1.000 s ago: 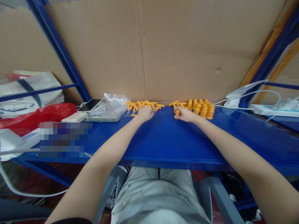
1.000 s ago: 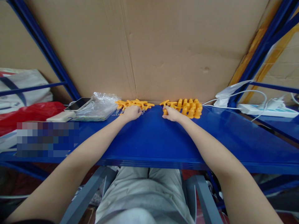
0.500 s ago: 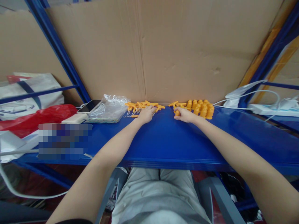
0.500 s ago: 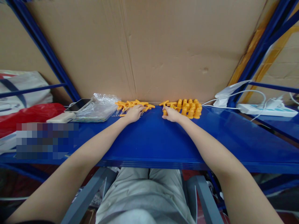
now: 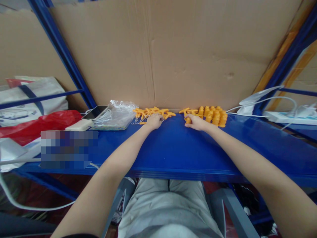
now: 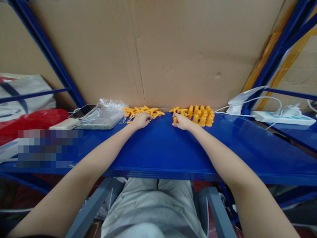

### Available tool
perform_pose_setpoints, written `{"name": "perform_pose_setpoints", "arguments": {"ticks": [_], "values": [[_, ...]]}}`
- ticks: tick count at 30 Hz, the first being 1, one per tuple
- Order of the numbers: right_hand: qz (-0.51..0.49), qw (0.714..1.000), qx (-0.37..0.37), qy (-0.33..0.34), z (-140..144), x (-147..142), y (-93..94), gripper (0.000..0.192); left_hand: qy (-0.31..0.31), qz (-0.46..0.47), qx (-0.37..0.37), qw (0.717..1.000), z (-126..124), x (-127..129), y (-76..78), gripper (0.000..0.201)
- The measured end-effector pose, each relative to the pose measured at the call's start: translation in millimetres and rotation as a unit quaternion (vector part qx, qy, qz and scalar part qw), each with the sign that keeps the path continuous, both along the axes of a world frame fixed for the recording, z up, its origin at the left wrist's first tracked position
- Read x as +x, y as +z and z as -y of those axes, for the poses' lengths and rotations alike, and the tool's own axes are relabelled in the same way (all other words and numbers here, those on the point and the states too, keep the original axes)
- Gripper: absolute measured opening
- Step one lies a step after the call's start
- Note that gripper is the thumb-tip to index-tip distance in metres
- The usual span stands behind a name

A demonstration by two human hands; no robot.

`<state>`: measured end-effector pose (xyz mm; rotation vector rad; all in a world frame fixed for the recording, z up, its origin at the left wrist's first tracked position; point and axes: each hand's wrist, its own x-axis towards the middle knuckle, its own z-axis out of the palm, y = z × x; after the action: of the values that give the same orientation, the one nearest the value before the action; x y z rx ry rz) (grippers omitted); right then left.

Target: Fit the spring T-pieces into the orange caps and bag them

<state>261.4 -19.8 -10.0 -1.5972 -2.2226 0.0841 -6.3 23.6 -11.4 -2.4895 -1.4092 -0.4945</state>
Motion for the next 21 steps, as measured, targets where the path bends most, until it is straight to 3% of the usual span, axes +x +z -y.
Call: {"name": "perform_pose_setpoints", "arguments": {"ticks": [12, 17, 21], "values": [[0.004, 1.0, -0.004, -0.009, 3.5, -2.8, 3.4, 0.042, -0.006, 0.011, -0.011, 1.0, 21.1, 7.1, 6.4, 0.024], [0.006, 1.0, -0.002, -0.002, 2.8, -3.5, 3.2, 0.042, -0.004, 0.162, 0.029, 0.986, 10.9, 8.2, 6.3, 0.016], [0.002, 1.0, 0.004, 0.006, 0.3, -1.4, 0.9, 0.042, -0.021, 0.327, 0.093, 0.94, -3.5, 5.9, 6.2, 0.016]]}}
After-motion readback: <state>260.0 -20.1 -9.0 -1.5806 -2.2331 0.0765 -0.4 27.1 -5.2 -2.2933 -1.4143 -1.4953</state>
